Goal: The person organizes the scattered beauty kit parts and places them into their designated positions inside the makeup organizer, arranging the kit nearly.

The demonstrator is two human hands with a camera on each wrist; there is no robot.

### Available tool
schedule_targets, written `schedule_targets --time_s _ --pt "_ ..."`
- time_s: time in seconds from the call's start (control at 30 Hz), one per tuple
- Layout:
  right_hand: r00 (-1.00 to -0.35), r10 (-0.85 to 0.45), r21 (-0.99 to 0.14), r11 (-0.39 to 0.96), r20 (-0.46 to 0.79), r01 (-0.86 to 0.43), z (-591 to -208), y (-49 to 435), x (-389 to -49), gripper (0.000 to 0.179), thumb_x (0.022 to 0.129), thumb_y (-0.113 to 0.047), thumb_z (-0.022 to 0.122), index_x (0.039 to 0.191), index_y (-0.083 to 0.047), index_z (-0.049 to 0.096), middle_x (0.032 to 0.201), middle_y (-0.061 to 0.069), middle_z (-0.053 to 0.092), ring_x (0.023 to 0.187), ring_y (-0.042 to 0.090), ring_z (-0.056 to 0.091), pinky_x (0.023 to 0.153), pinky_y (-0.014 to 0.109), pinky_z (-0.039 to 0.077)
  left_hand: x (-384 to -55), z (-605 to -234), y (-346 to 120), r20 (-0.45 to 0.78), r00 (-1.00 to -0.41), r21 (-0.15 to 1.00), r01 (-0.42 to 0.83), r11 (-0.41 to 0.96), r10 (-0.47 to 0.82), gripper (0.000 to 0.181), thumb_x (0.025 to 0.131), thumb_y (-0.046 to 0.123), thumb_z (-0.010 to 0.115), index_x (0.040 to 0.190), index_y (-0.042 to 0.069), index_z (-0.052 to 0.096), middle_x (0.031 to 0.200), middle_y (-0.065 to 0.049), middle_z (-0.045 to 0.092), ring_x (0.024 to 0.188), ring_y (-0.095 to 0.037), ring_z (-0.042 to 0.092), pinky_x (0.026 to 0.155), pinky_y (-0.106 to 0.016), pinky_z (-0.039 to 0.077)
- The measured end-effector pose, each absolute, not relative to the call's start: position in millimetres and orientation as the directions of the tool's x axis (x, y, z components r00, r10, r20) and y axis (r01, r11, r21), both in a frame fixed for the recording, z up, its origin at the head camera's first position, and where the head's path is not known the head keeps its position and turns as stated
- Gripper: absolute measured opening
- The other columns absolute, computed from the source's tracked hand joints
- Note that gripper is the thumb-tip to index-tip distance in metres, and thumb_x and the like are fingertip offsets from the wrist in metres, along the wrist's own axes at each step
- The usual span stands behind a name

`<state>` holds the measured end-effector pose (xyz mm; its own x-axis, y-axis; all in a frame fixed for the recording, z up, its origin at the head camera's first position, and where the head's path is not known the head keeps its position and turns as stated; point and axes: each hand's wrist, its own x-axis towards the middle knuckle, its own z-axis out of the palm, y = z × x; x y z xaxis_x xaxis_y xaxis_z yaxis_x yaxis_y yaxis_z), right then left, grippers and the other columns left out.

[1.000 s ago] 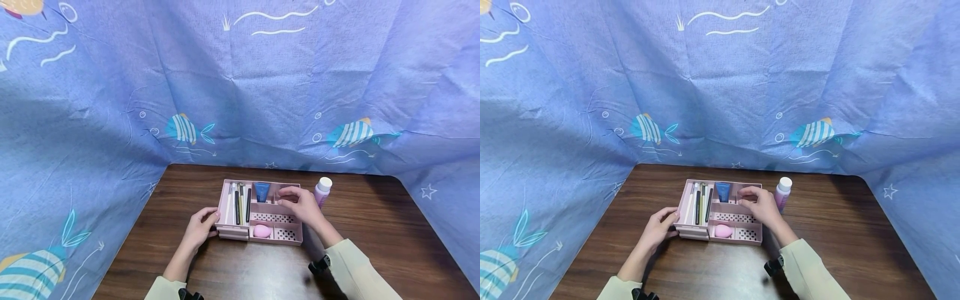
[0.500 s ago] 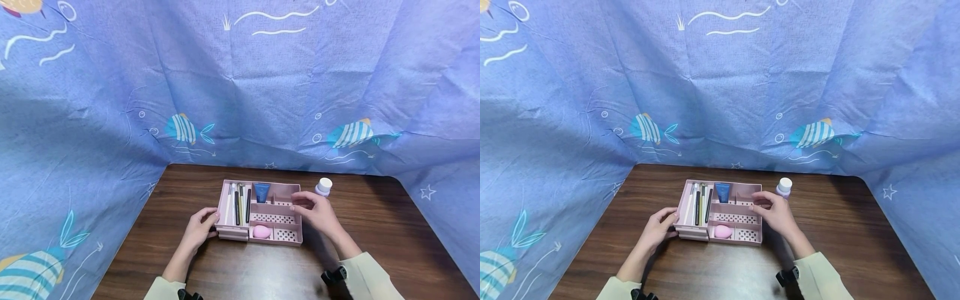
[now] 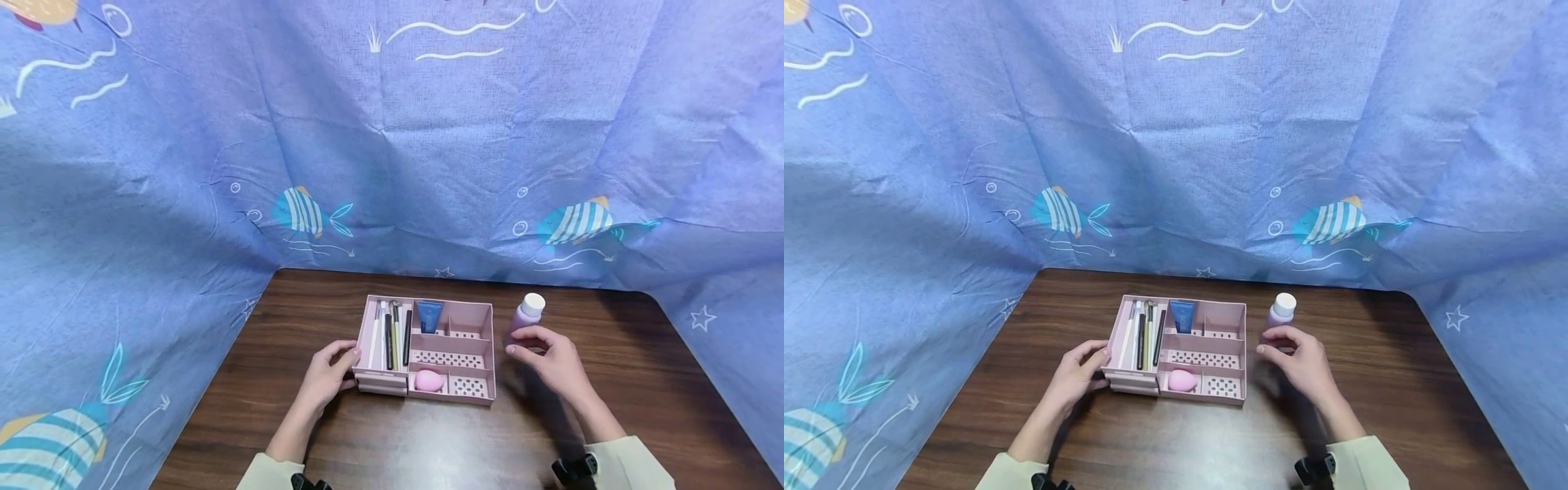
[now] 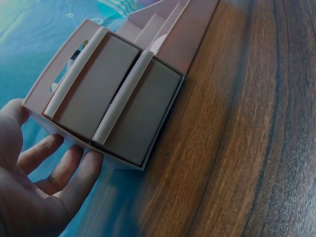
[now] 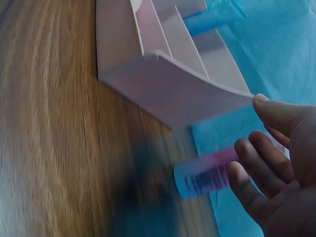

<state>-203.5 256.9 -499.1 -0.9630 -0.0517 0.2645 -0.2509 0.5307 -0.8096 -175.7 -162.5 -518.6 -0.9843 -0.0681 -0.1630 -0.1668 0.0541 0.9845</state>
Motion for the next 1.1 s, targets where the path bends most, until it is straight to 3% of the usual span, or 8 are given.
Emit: schedule_targets --time_s 0.2,0.57,0.87,1.1 --pt "-0.956 0.006 -0.788 0.568 0.292 -0.237 -505.4 277.2 -201.5 0.022 0.084 -0.010 0.085 0.102 -0.004 0.074 0.097 0.015 0.075 0.078 -0.003 0.066 0.066 0.014 0.056 -174.7 -519.0 -163.0 -0.169 -0.983 0.984 -0.172 0.054 -0.069 0.033 0.099 0.020 0.068 0.127 0.002 0.067 0.108 -0.013 0.066 0.094 -0.017 0.065 0.074 -0.042 0.065" --pt "-0.954 0.070 -0.794 0.574 0.292 -0.201 -504.6 295.6 -210.0 0.047 0.083 -0.011 0.086 0.123 0.002 0.065 0.108 0.026 0.073 0.084 -0.009 0.064 0.072 0.006 0.053 -174.9 -518.6 -161.7 -0.173 -0.982 0.983 -0.177 0.057 -0.072 0.034 0.099 0.020 0.068 0.128 0.002 0.067 0.108 -0.013 0.066 0.094 -0.017 0.064 0.076 -0.044 0.065" --pt "-0.952 -0.046 -0.784 0.556 0.303 -0.276 -492.7 303.3 -228.5 0.057 0.083 -0.012 0.086 0.133 0.000 0.060 0.115 0.025 0.071 0.098 0.004 0.068 0.078 0.009 0.055 -175.5 -517.8 -160.7 -0.166 -0.983 0.984 -0.170 0.057 -0.078 0.034 0.099 0.020 0.068 0.128 0.003 0.067 0.107 -0.011 0.066 0.091 -0.017 0.062 0.074 -0.043 0.065" --pt "-0.953 -0.111 -0.802 0.519 0.280 -0.296 -491.1 302.2 -240.0 0.059 0.084 -0.013 0.086 0.136 -0.002 0.059 0.115 0.022 0.070 0.095 0.000 0.067 0.075 0.013 0.057 -175.3 -517.9 -160.2 -0.170 -0.982 0.983 -0.174 0.050 -0.081 0.033 0.098 0.020 0.069 0.127 0.004 0.068 0.105 -0.010 0.065 0.090 -0.017 0.062 0.074 -0.042 0.065"
